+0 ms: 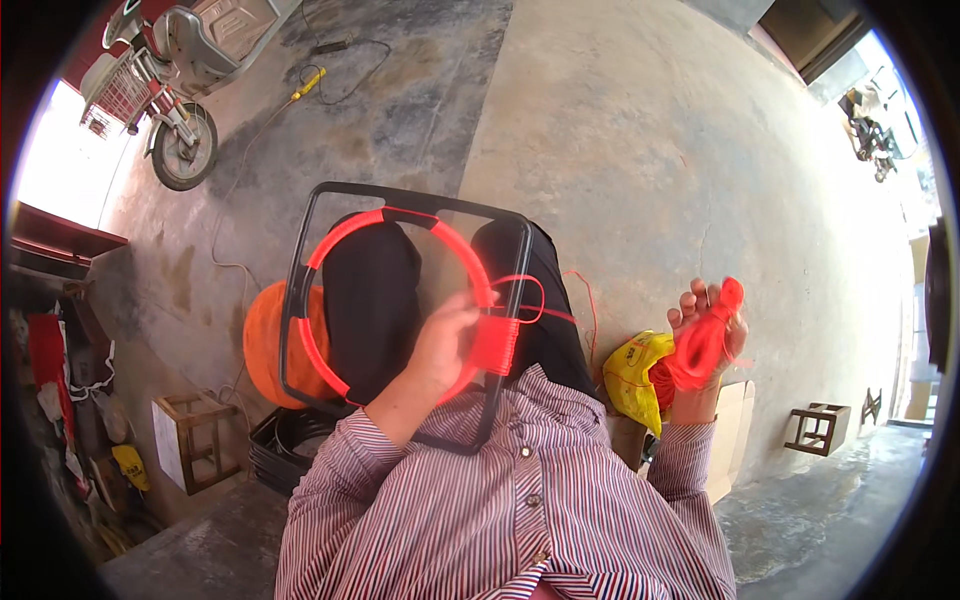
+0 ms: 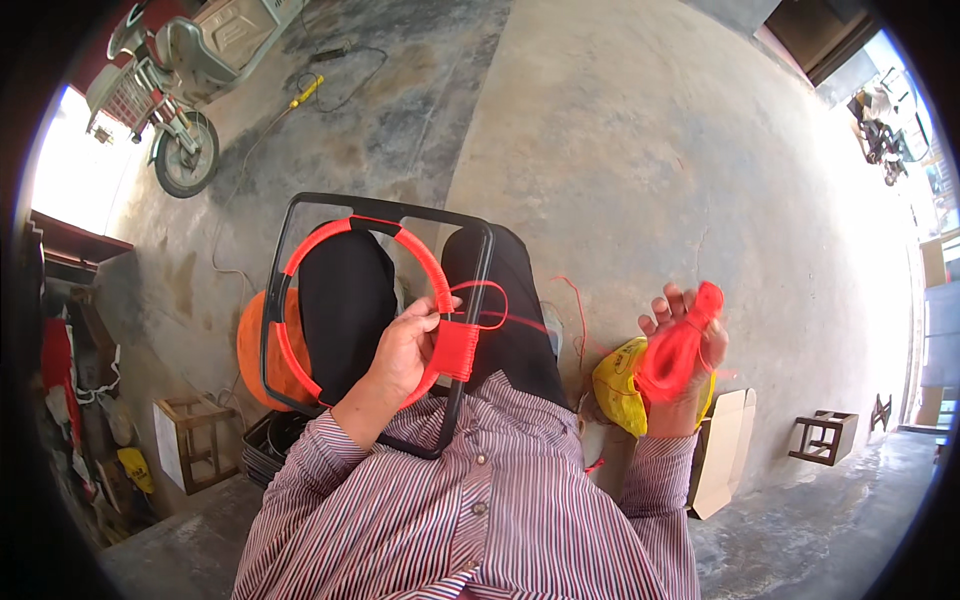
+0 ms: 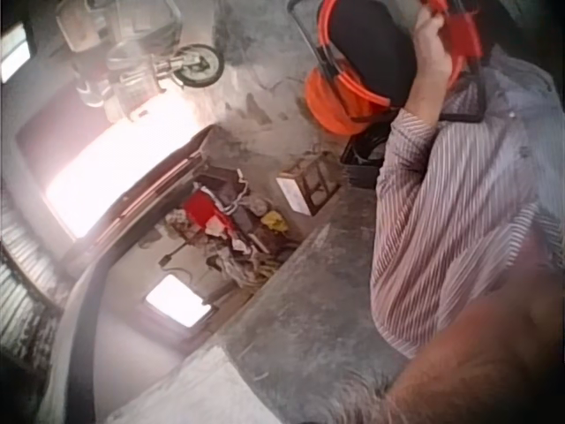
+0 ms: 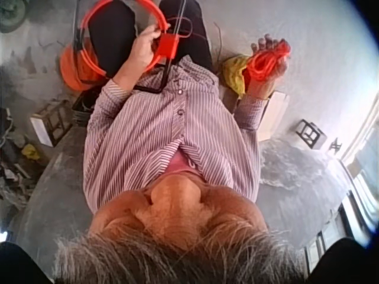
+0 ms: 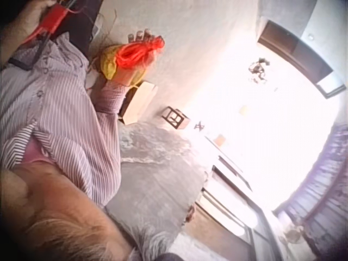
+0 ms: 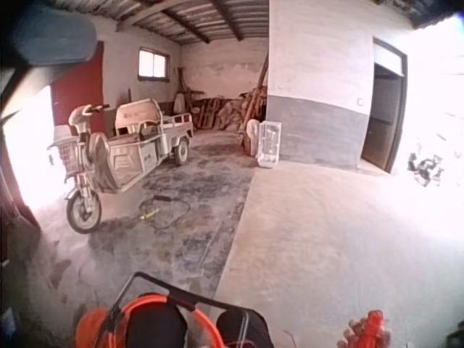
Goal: Winding a red plastic cord or ribbon around a black rectangular frame as part of furniture manufacturing.
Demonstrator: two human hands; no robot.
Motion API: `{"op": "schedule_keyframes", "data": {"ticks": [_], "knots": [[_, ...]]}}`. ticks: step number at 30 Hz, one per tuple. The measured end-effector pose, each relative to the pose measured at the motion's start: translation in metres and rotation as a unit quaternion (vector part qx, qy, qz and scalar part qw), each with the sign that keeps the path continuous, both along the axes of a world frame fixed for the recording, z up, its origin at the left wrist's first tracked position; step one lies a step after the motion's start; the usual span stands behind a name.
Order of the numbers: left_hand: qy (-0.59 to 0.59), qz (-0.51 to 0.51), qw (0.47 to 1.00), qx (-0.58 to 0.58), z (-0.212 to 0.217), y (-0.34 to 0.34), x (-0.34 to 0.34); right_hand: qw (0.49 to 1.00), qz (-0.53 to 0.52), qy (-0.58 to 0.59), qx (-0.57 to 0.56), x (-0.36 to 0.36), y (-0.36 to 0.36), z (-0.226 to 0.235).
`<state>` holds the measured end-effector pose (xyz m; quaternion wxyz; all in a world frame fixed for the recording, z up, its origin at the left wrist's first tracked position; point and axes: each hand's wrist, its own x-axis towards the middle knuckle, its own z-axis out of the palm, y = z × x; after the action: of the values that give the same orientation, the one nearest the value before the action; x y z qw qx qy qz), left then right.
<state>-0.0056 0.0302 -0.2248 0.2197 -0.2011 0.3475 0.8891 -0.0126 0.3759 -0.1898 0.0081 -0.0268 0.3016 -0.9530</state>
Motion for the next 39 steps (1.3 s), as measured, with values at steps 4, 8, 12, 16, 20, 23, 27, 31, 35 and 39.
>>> {"op": "schedule_keyframes", "data": {"ticks": [4,8,12,16,20,23,27,31,35,39], "knots": [[0.029,-0.026,0.999,0.014,-0.003,0.002,0.003,0.970,0.024,-0.102,0.219,-0.007,-0.057,-0.009],[0.043,-0.033,0.998,-0.031,0.003,0.003,0.007,0.823,0.138,0.058,0.548,-0.009,-0.120,-0.037],[0.034,-0.017,0.999,-0.036,0.004,0.002,0.009,0.669,0.163,0.150,0.709,-0.016,-0.106,-0.008],[0.013,-0.018,0.998,-0.055,0.001,-0.004,0.010,0.867,0.152,-0.079,0.469,-0.011,-0.079,-0.005],[0.008,-0.020,0.997,-0.078,-0.001,-0.002,0.010,0.957,0.048,-0.154,0.239,-0.003,-0.078,0.027],[-0.008,-0.022,0.993,-0.118,-0.014,-0.004,0.008,0.984,0.066,-0.101,0.132,0.010,-0.098,0.045],[0.023,-0.028,0.995,-0.095,-0.017,0.000,0.007,0.983,0.175,-0.049,-0.026,0.028,-0.126,0.048],[0.204,-0.071,0.894,-0.394,-0.003,0.017,0.011,0.932,0.308,-0.006,0.189,0.031,-0.144,0.064],[0.310,-0.039,0.822,-0.476,-0.016,0.015,0.013,0.801,0.538,0.212,0.153,0.021,-0.137,0.074],[0.034,0.030,0.981,-0.187,-0.005,0.005,0.011,0.720,0.288,0.265,0.573,-0.012,-0.100,0.045]]}}
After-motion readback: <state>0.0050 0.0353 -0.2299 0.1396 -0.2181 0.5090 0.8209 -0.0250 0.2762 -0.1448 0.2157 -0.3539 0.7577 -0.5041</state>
